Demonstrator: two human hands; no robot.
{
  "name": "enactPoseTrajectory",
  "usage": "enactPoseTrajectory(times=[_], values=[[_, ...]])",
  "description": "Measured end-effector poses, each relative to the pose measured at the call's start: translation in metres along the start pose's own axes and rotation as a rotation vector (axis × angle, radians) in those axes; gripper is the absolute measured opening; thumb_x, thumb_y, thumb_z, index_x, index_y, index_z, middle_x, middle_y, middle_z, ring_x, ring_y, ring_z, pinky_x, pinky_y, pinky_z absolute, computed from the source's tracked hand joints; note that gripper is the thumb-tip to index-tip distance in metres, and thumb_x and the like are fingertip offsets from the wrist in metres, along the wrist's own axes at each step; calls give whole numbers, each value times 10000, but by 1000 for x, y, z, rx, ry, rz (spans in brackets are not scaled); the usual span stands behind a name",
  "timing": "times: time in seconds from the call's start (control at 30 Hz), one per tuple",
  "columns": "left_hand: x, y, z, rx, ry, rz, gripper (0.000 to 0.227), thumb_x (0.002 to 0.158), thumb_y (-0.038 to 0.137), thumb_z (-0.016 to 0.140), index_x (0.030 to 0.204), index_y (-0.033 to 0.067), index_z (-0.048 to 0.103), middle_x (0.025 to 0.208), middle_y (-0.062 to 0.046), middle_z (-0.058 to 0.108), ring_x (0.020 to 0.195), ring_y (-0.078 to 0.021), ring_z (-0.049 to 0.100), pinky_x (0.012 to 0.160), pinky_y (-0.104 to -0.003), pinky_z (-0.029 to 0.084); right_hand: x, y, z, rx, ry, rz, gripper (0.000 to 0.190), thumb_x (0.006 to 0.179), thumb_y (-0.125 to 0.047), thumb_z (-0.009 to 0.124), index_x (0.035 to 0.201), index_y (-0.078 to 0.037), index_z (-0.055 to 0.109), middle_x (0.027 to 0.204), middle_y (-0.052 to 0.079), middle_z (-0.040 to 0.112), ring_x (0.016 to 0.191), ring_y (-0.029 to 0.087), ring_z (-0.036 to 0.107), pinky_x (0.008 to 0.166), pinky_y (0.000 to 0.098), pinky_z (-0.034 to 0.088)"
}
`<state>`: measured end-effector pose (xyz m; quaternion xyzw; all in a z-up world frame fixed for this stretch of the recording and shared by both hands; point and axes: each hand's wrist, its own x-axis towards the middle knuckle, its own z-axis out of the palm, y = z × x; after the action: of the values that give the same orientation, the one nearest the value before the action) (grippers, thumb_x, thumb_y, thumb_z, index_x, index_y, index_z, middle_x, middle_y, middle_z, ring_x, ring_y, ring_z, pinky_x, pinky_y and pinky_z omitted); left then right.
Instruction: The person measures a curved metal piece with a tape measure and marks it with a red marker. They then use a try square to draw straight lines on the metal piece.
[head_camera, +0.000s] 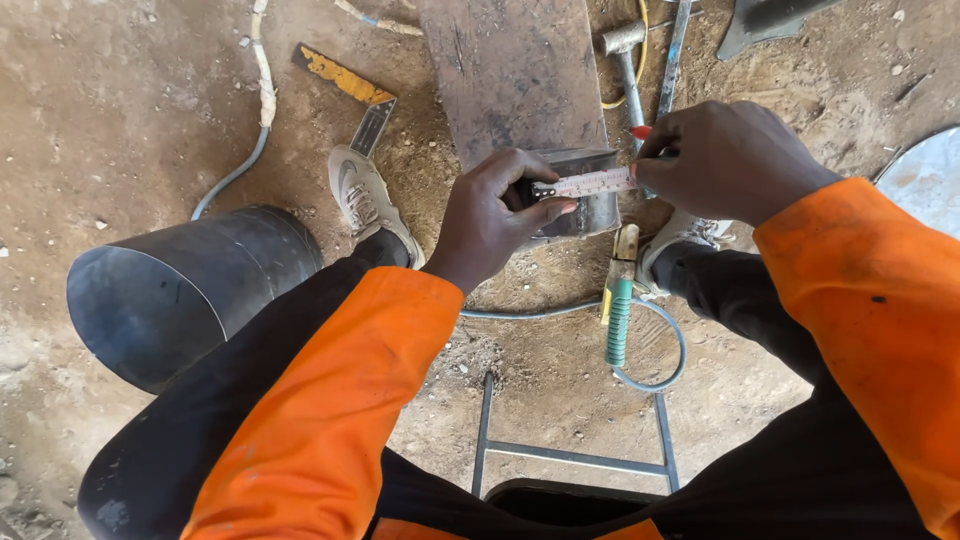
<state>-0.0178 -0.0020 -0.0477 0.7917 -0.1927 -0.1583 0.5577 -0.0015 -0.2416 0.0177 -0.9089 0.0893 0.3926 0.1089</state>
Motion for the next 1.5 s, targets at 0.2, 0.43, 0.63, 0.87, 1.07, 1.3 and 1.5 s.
enactPoseTrajectory(times=[0.2,0.43,0.63,0.87,1.07,1.3,1.5], values=[[-6,-1,-1,-58,-4,-95,373,860,386,810,1065,152,604,929,-19,687,785,-122,628,659,-270,533,-7,-9,-10,-34,-60,58,348,869,-384,565,1027,-180,799,912,196,778,874,457,701,767,500,524],[-7,14,-3,-7,-130,-231,646,776,466,832,1262,178,519,1266,-70,719,688,-106,601,618,-269,536,-18,-19,-36,-195,-260,89,303,836,-341,543,853,-208,815,844,116,780,820,342,682,780,440,497],[-5,19,-1,70,-242,-63,685,867,167,852,1450,142,493,1402,-115,647,1249,-288,657,958,-358,539,-17,-12,-43,-195,-367,163,357,852,-388,578,1027,-268,864,997,43,838,1017,273,726,947,416,486],[-7,17,-1,167,-253,32,710,875,192,847,1458,131,447,1513,-119,499,1405,-352,543,1008,-444,602,-18,-17,-65,-198,-418,196,376,892,-370,607,1077,-177,870,998,100,802,902,298,691,816,411,501],[-7,27,-2,61,-243,-114,387,924,374,723,1176,164,519,1458,-65,596,762,-147,551,640,-291,522,1,-15,-68,-213,-486,166,368,889,-396,652,916,-68,817,841,143,725,729,290,615,681,400,470],[-12,25,0,51,-179,-28,192,957,252,731,1055,122,629,1443,-94,589,1010,-210,693,670,-298,577,13,-12,-65,-247,-542,142,392,876,-438,661,869,-74,806,821,137,692,717,289,581,691,406,460],[-17,23,2,25,-123,-29,210,972,285,696,992,137,550,1433,-98,616,761,-149,581,666,-292,500,15,-18,-62,-294,-515,98,438,869,-446,657,1134,-164,860,1106,81,769,980,292,681,875,421,512]])
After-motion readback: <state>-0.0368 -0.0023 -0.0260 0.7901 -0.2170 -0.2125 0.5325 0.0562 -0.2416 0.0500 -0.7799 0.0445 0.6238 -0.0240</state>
